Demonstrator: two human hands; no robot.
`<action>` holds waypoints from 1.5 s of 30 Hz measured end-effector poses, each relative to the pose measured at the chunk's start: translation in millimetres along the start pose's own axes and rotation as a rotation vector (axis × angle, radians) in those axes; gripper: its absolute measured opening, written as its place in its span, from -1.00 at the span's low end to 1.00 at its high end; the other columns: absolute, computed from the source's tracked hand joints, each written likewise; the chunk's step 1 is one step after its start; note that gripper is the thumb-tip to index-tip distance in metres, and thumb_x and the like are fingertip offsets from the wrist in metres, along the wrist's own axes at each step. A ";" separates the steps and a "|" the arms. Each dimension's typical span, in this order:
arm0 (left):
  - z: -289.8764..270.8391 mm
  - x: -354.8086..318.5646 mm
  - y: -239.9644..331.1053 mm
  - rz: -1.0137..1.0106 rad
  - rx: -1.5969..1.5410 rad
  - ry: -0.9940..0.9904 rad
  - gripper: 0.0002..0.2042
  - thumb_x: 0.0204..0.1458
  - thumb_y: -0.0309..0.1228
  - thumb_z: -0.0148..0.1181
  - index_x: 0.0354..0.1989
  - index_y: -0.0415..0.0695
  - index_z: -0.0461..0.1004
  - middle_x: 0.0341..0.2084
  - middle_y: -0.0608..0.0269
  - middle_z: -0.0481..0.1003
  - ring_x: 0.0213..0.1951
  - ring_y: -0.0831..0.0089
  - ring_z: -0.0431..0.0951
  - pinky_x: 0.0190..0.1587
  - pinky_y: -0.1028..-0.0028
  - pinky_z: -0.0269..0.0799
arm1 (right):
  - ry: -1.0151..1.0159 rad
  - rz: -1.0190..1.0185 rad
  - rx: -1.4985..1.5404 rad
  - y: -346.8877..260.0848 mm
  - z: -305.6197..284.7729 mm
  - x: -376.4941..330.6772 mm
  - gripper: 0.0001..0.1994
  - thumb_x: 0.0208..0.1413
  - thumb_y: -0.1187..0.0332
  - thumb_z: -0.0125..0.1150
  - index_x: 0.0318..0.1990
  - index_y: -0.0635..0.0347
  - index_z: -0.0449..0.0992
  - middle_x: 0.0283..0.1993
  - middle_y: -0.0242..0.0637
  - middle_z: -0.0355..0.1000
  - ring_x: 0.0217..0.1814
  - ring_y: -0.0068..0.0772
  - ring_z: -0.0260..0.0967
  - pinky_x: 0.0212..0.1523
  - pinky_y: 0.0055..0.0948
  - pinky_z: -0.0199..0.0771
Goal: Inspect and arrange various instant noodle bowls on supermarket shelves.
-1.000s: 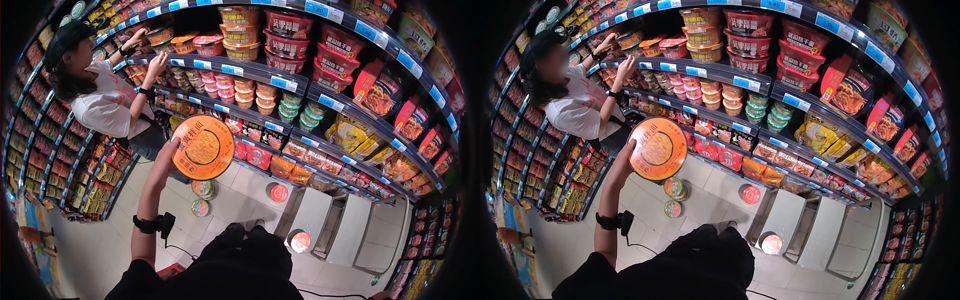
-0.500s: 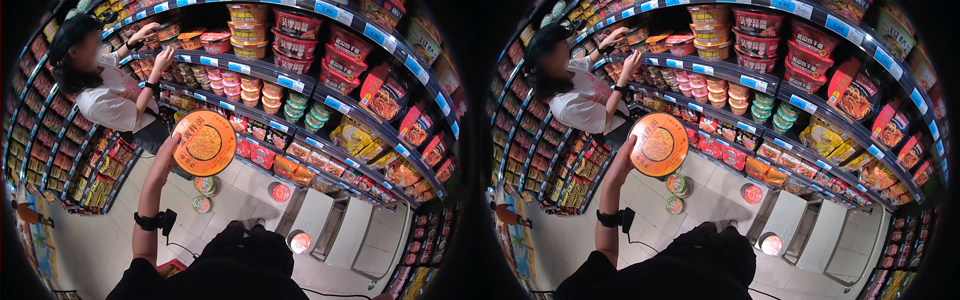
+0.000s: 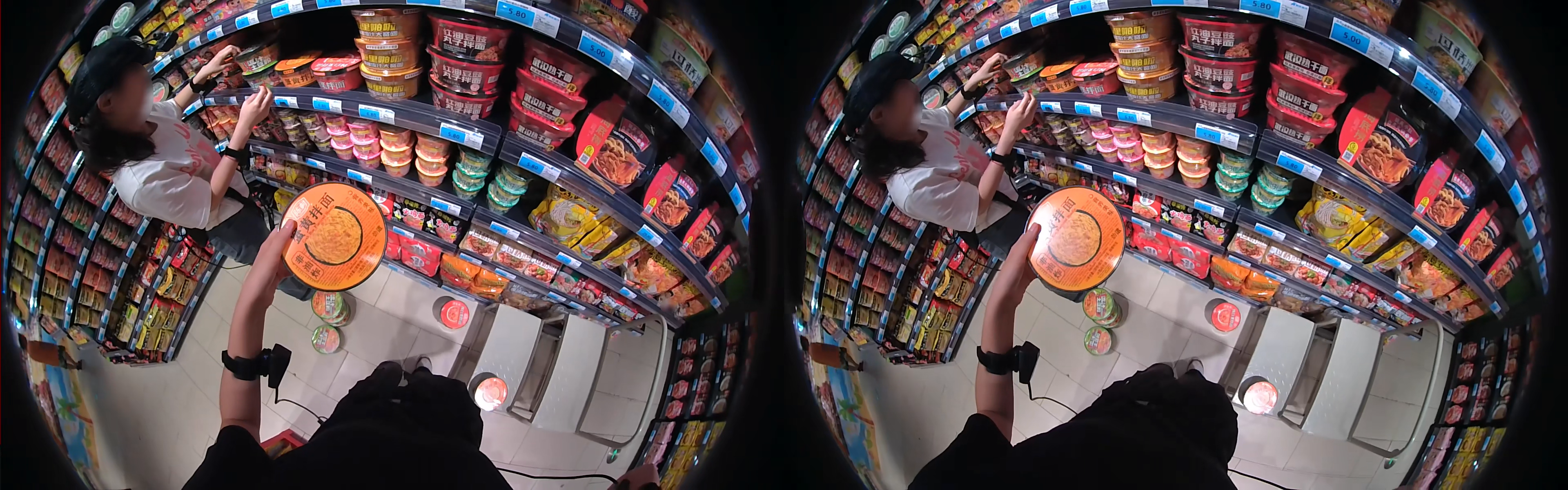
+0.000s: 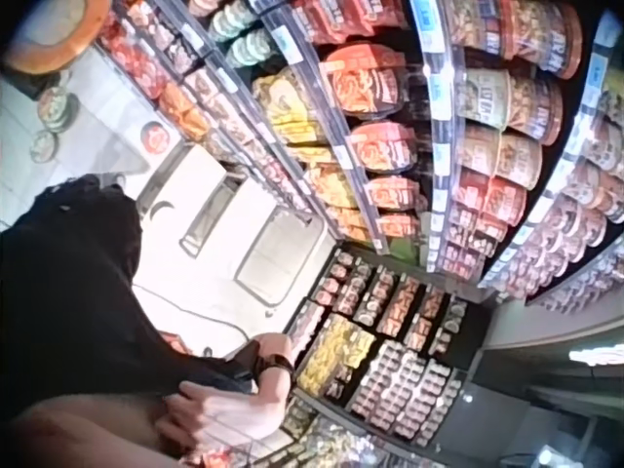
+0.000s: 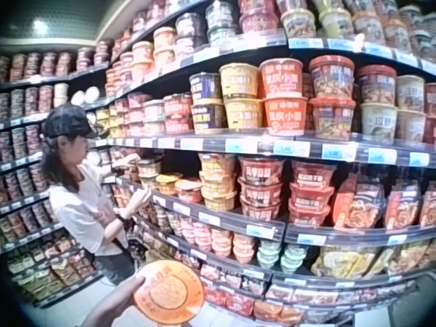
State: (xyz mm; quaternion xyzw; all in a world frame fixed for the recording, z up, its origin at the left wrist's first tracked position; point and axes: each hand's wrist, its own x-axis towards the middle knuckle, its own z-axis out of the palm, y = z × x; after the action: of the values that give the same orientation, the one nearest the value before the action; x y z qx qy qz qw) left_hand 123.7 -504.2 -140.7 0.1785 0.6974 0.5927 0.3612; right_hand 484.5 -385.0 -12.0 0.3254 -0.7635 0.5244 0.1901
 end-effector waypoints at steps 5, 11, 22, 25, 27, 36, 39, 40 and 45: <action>6.9 -0.7 6.5 0.026 0.003 0.005 -0.53 0.06 0.03 -0.12 -0.05 -0.11 0.25 -0.21 0.36 0.40 -0.23 0.65 0.44 -0.20 0.54 0.38 | -0.002 -0.003 -0.010 -3.2 1.5 1.0 -0.83 0.06 0.37 -0.19 -0.43 0.18 0.36 -0.39 -0.05 0.34 -0.35 -0.18 0.36 -0.37 -0.25 0.41; 8.8 0.4 11.0 0.038 -0.007 -0.009 -0.55 0.07 0.02 -0.13 -0.09 -0.11 0.26 -0.26 0.37 0.43 -0.28 0.66 0.48 -0.26 0.55 0.41 | -0.016 -0.001 -0.016 -7.3 3.4 1.4 -0.82 0.06 0.36 -0.18 -0.41 0.18 0.37 -0.37 -0.04 0.35 -0.34 -0.18 0.36 -0.35 -0.26 0.40; 11.2 3.8 11.6 0.065 -0.009 -0.033 -0.53 0.08 -0.01 -0.14 -0.01 -0.14 0.24 -0.20 0.32 0.43 -0.26 0.64 0.49 -0.27 0.56 0.43 | -0.043 -0.006 -0.022 -11.4 6.0 3.1 -0.81 0.07 0.33 -0.16 -0.39 0.19 0.40 -0.33 -0.03 0.36 -0.31 -0.18 0.36 -0.33 -0.28 0.40; 14.1 3.5 12.3 0.066 0.001 -0.046 -0.53 0.09 -0.02 -0.15 0.01 -0.14 0.23 -0.18 0.31 0.43 -0.23 0.63 0.48 -0.26 0.55 0.43 | -0.049 -0.009 -0.030 -13.6 6.4 3.3 -0.80 0.07 0.33 -0.15 -0.38 0.20 0.41 -0.32 -0.03 0.37 -0.30 -0.19 0.36 -0.33 -0.29 0.40; 13.2 5.3 9.0 0.066 -0.016 -0.054 -0.53 0.09 -0.03 -0.15 0.02 -0.14 0.22 -0.17 0.31 0.42 -0.20 0.61 0.47 -0.23 0.53 0.43 | -0.051 -0.011 -0.034 -14.6 7.0 3.1 -0.80 0.07 0.32 -0.15 -0.38 0.20 0.41 -0.31 -0.02 0.37 -0.30 -0.19 0.36 -0.32 -0.29 0.40; 11.3 18.3 1.9 0.086 -0.064 -0.084 -0.52 0.09 -0.03 -0.14 0.03 -0.16 0.20 -0.18 0.31 0.41 -0.21 0.60 0.47 -0.24 0.54 0.42 | -0.075 -0.017 -0.045 -20.6 9.2 2.3 -0.78 0.07 0.30 -0.13 -0.36 0.21 0.43 -0.28 -0.01 0.38 -0.27 -0.19 0.36 -0.31 -0.31 0.40; 10.9 16.6 8.9 0.086 -0.057 -0.110 -0.52 0.09 -0.04 -0.14 0.02 -0.18 0.20 -0.20 0.31 0.42 -0.22 0.61 0.48 -0.25 0.55 0.43 | -0.086 -0.021 -0.054 -22.6 9.5 3.7 -0.77 0.07 0.30 -0.13 -0.35 0.21 0.44 -0.27 -0.01 0.38 -0.27 -0.19 0.36 -0.30 -0.31 0.40; 12.9 16.3 9.5 0.087 -0.060 -0.114 -0.52 0.09 -0.04 -0.14 0.02 -0.18 0.20 -0.20 0.31 0.42 -0.22 0.61 0.48 -0.25 0.55 0.43 | -0.090 -0.016 -0.057 -24.1 9.6 3.4 -0.77 0.07 0.29 -0.12 -0.35 0.21 0.44 -0.27 -0.01 0.39 -0.26 -0.19 0.36 -0.30 -0.31 0.40; 15.2 15.6 10.0 0.085 -0.077 -0.121 -0.52 0.09 -0.04 -0.13 0.02 -0.17 0.20 -0.20 0.31 0.42 -0.24 0.61 0.48 -0.27 0.55 0.45 | -0.129 -0.025 -0.066 -35.1 9.6 2.1 -0.76 0.07 0.28 -0.11 -0.33 0.22 0.46 -0.25 0.00 0.39 -0.25 -0.20 0.36 -0.29 -0.32 0.40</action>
State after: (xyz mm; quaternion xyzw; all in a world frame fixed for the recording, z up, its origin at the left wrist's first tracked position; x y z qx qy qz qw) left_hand 122.2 -480.7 -136.3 0.2294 0.6429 0.6219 0.3838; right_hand 508.0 -402.8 9.4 0.3615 -0.7871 0.4743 0.1576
